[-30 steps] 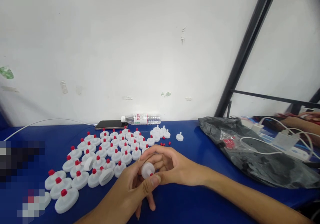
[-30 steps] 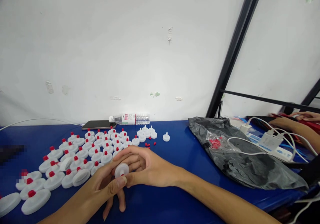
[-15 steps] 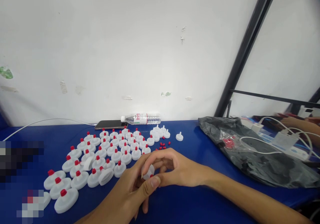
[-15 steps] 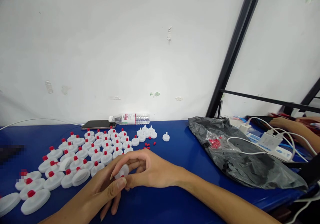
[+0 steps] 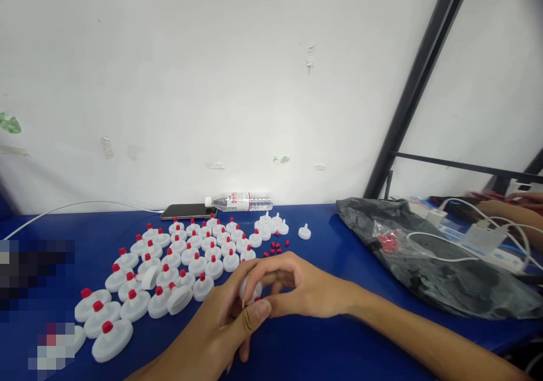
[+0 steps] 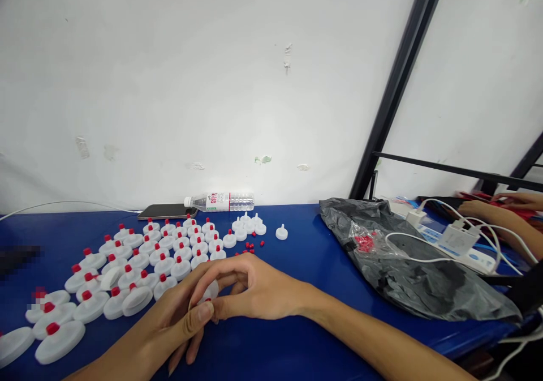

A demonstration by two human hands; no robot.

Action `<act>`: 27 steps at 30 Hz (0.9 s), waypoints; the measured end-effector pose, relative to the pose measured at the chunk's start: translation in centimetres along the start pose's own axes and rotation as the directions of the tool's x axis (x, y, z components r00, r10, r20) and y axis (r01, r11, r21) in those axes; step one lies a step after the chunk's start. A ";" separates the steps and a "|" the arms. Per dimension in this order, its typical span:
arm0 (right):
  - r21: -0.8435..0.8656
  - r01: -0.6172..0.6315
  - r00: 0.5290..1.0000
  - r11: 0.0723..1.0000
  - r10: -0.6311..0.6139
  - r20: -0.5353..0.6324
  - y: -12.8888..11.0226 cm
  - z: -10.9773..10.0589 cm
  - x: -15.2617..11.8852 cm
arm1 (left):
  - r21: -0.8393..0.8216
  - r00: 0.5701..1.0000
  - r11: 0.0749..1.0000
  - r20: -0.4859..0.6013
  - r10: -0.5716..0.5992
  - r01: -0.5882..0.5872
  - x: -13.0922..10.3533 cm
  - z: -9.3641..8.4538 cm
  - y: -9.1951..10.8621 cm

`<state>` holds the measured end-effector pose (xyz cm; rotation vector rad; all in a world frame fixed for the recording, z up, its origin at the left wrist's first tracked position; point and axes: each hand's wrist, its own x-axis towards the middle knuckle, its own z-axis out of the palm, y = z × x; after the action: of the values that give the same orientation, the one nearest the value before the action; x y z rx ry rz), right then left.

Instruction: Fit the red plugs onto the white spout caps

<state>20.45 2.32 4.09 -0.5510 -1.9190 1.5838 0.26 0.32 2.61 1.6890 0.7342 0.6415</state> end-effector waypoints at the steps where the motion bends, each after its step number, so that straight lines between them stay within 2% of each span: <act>1: -0.004 0.002 1.000 1.000 -0.002 0.002 0.0 0.0 0.0 | 0.003 1.000 1.000 0.004 -0.003 0.003 0.0 0.0 0.0; 10: -0.059 0.013 1.000 0.998 -0.013 0.003 -0.2 0.0 -0.1 | 0.025 1.000 1.000 0.008 -0.018 0.018 -0.1 -0.1 0.2; 20: -0.033 0.022 1.000 0.999 -0.022 0.003 -0.6 0.4 0.0 | 0.043 0.999 0.999 0.030 -0.012 0.010 -0.1 -0.1 0.7; 27: -0.043 -0.020 1.000 0.999 0.020 0.002 -0.5 0.3 0.0 | 0.022 0.999 0.999 0.018 0.042 -0.042 -0.4 0.0 1.3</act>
<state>20.30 2.00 4.54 -0.5879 -1.9596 1.5591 0.25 -0.21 3.90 1.7321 0.6970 0.6492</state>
